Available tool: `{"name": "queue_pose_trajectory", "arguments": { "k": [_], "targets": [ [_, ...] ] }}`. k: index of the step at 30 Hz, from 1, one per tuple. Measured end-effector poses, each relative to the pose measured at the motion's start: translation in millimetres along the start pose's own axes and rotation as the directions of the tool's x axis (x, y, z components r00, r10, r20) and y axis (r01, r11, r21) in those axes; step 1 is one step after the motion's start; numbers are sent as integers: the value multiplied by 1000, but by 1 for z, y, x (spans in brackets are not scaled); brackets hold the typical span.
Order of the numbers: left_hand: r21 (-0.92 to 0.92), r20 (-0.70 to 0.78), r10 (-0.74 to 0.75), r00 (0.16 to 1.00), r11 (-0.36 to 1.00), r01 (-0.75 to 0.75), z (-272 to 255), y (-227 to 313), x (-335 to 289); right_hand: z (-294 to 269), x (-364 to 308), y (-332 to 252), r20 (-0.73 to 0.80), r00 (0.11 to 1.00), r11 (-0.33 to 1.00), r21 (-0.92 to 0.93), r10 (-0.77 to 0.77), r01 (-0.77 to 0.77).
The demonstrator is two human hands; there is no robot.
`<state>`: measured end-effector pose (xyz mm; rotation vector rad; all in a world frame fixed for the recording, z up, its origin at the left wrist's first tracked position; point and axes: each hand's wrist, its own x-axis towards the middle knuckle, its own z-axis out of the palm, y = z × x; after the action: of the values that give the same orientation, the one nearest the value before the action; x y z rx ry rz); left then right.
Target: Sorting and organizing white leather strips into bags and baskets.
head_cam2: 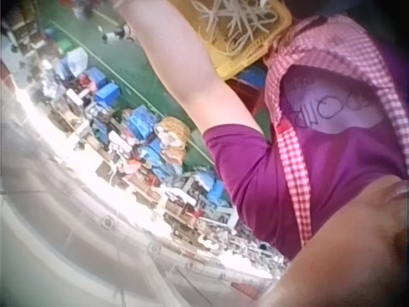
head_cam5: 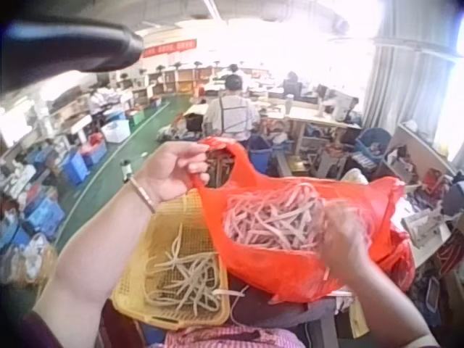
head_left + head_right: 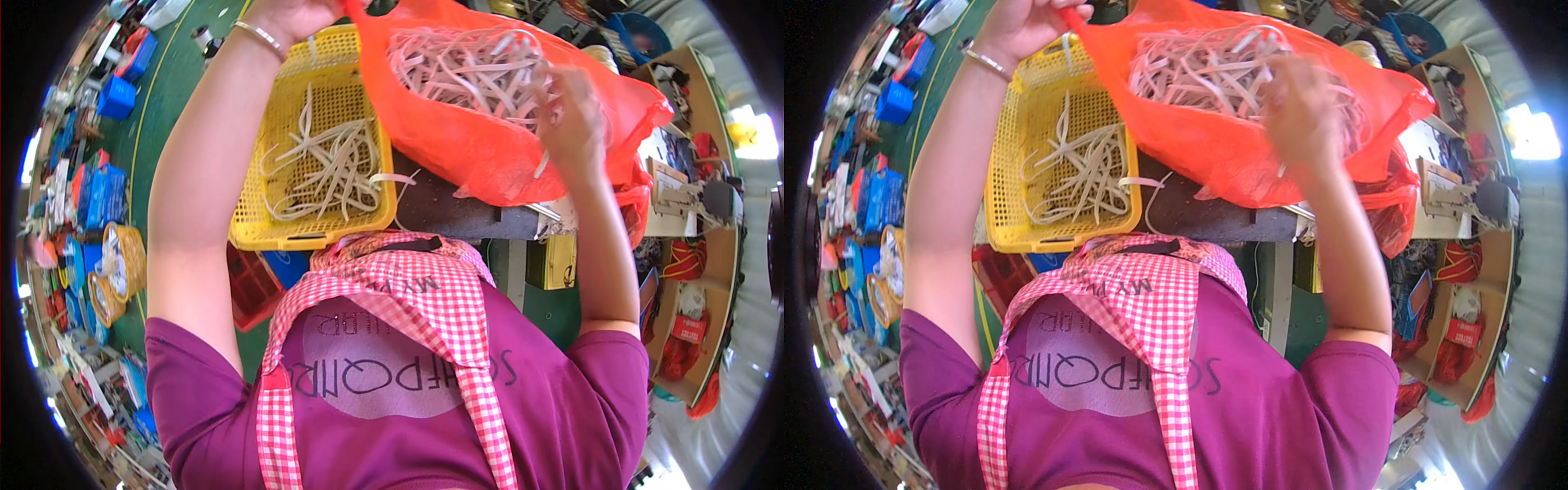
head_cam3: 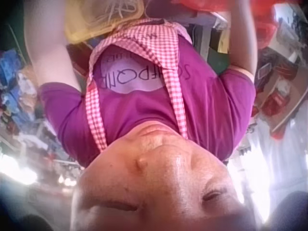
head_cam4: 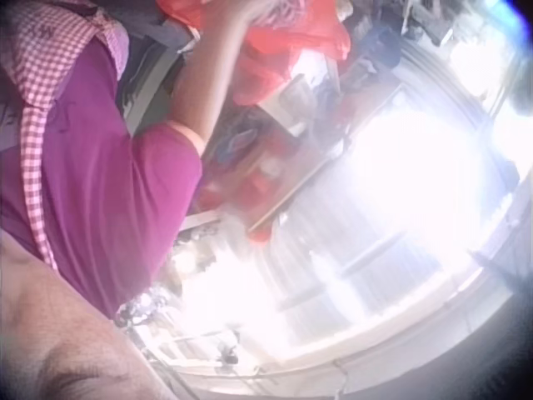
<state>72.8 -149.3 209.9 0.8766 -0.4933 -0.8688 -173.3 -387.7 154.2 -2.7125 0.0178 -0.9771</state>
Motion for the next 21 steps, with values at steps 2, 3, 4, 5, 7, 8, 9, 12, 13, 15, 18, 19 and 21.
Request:
{"name": "queue_pose_trajectory", "arguments": {
  "k": [2,3,4,5,7,8,9,12,13,15,18,19,21],
  "targets": [
    [-20,42,-4,999,1000,5,-1,-2,-1,43,-45,-41,387,913,938,347,-132,-12],
    [-21,27,0,1000,1000,1,3,-2,-2,70,-65,-63,674,731,994,96,-110,62],
    [11,32,-10,999,1000,9,6,-1,-5,99,-85,-71,869,495,1000,8,-6,-3],
    [44,38,-24,999,999,23,8,-1,-8,132,-109,-68,950,311,1000,-5,10,-18],
    [86,21,-25,999,996,23,1,-1,-10,187,-161,-63,674,724,989,122,-144,82],
    [133,-44,-28,999,991,34,-4,-5,-11,207,-178,-52,618,759,975,192,-206,109],
    [180,-113,-26,993,983,47,-7,-6,-13,218,-184,-43,554,788,955,262,-269,142],
    [270,-138,-35,990,960,72,-11,1,-37,199,-170,-52,726,687,971,146,27,-192],
    [310,-110,-28,994,949,61,-15,3,-41,185,-164,-58,734,680,973,155,1,-170],
    [316,-92,4,996,949,25,-32,3,-40,159,-143,-73,208,974,862,506,-83,-35],
    [362,-63,-3,998,932,26,-32,6,-40,159,-92,-108,364,849,832,534,-383,147],
    [366,-54,-21,998,930,39,-24,8,-39,173,-83,-115,367,844,832,533,-390,153],
    [369,-56,-23,998,928,42,-16,18,-40,213,-60,-133,573,731,894,433,-371,115]
  ]
}}
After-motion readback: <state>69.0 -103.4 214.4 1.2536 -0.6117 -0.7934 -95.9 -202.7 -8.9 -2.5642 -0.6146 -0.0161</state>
